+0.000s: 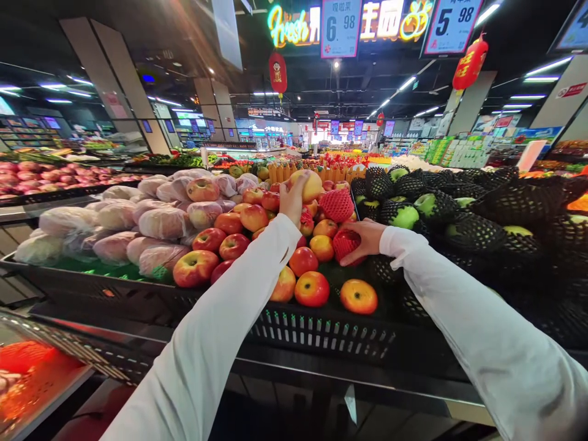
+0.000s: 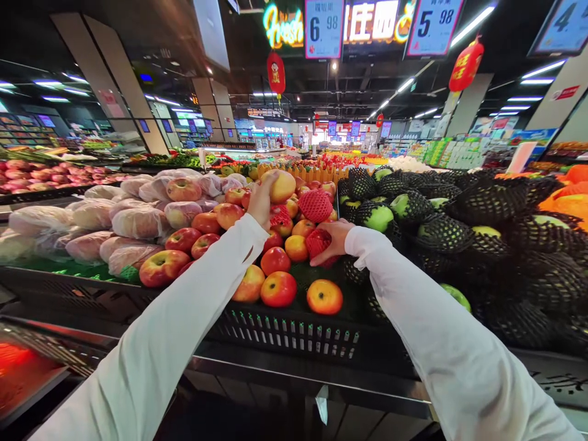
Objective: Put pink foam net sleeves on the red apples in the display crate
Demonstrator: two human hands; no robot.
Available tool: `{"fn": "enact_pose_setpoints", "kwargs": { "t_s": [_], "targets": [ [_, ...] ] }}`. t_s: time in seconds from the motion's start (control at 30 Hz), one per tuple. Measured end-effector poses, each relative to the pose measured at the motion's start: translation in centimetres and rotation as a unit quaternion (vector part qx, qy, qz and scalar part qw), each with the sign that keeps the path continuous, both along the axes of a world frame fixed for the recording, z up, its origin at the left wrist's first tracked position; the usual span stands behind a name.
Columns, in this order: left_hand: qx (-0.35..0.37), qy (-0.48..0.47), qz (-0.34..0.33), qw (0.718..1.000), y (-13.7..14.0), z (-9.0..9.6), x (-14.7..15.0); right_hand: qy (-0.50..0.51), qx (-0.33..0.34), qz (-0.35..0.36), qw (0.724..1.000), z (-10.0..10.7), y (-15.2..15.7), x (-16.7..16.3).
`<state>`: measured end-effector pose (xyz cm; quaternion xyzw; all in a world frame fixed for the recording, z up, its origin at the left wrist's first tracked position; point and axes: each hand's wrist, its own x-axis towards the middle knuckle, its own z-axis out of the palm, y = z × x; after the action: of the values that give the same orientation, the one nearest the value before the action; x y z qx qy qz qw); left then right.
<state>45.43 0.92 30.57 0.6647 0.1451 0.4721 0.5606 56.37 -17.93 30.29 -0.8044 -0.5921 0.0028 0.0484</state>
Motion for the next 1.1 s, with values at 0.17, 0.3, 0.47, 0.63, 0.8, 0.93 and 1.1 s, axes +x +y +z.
{"fn": "enact_pose_setpoints", "kwargs": {
  "t_s": [0.17, 0.3, 0.47, 0.63, 0.8, 0.93, 1.1],
  "targets": [
    [0.003, -0.03, 0.026, 0.999, -2.0, 0.7, -0.3, 0.067, 0.306, -0.012, 0.95, 0.5, 0.0, 1.3],
    [0.192, 0.001, -0.045, 0.98, -2.7, 0.2, -0.4, 0.152, 0.423, 0.071, 0.891, 1.2, 0.0, 0.5],
    [0.315, 0.098, -0.172, 0.928, -3.6, 0.0, -0.8, 0.148, 0.351, 0.16, 0.911, 1.1, 0.0, -0.5],
    [0.355, 0.174, -0.09, 0.914, -3.3, 0.7, -1.1, 0.128, 0.331, 0.115, 0.928, 0.5, 0.3, 0.0],
    [0.43, 0.344, 0.154, 0.821, -2.2, 1.7, -2.5, 0.146, 0.353, 0.066, 0.922, 0.4, 0.4, 0.5],
    [0.407, 0.493, 0.193, 0.744, -2.0, 1.6, -3.4, 0.164, 0.363, 0.084, 0.913, 0.5, 0.4, 0.5],
    [0.344, 0.47, 0.201, 0.788, -1.4, 1.5, -3.2, 0.212, 0.378, 0.068, 0.899, 0.2, 0.5, 0.4]
  ]
}}
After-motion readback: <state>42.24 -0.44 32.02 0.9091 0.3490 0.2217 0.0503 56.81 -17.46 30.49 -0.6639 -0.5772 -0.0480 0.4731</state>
